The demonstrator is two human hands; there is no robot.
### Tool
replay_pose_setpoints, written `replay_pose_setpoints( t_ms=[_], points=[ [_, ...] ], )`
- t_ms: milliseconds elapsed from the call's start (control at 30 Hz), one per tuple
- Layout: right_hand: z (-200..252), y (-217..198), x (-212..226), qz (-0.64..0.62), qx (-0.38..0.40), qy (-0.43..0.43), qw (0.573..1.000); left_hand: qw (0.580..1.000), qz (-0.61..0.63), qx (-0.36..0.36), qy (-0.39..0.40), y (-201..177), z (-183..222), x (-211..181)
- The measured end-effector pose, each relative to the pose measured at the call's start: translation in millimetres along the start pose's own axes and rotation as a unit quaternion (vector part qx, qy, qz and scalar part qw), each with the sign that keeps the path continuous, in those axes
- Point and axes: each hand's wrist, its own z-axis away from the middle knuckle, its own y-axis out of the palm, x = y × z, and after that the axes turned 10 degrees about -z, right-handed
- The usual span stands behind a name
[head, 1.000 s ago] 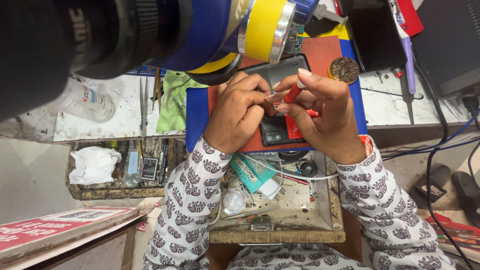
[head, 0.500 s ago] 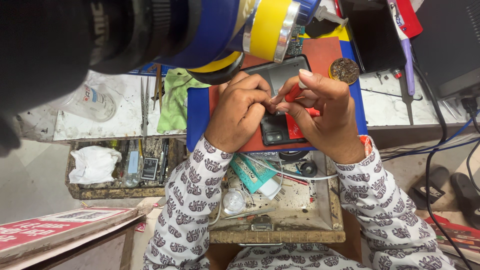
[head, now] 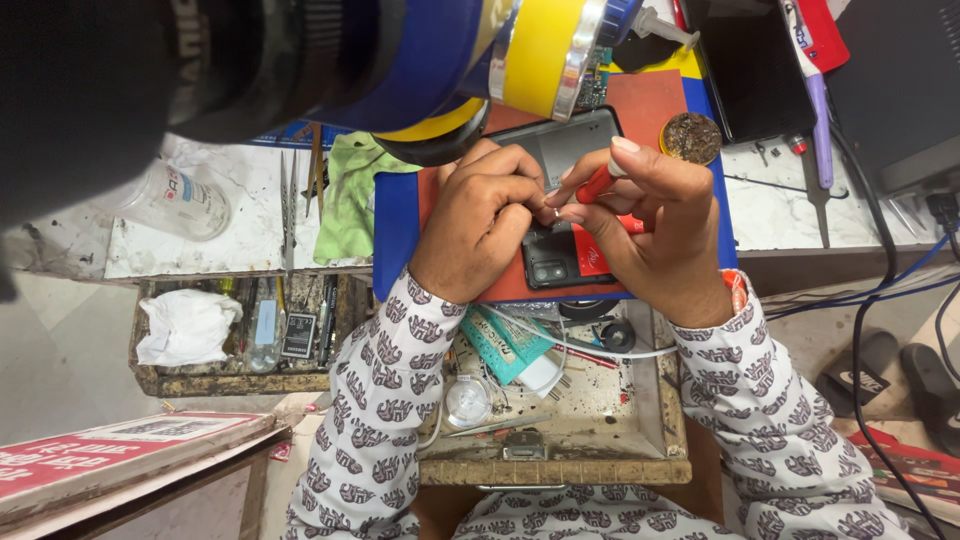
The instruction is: The person connects a charging cable to a disassembled smartphone to test the screen, then disconnects it. They reassemble the phone by placing the back cover and using a red-handled tool to press down on internal connectors and secure components.
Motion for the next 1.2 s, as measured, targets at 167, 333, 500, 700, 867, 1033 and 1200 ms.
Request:
replay_pose_setpoints(
  t_ms=[167,333,500,700,867,1033,1200],
  points=[
    [0.8,0.5,-1.1,0.001,0.000,0.003,1.000,1.000,-0.008,0.003,-0.001,-0.3,0.2,0.0],
    [0.8,2.0,-1.0,0.006,0.004,0.002,1.000,1.000,-0.010,-0.001,0.007,0.6,0.2,0.4],
    [-0.1,3.9,0.5,-0.009,0.010,0.011,1.000,1.000,-0.017,0.001,0.004,0.1,0.8,1.0],
    [-7.7,3.6,9.0,0.086,-0.003,0.017,0.996,1.000,0.016,-0.022,-0.004,-1.3,0.0,1.5],
    [-14.7,3.7,14.1,0.072,0.003,0.001,0.997,0.995,0.087,-0.051,-0.001,-1.4,-0.2,5.1],
    [-11.7,5.1,8.0,0.141,-0.038,-0.015,0.989,0.997,0.066,-0.042,-0.005,-1.1,-0.3,6.9],
    [-10.7,7.8,19.1,0.140,0.009,0.015,0.990,0.997,0.064,-0.041,-0.003,-2.2,-0.3,6.0]
  ],
)
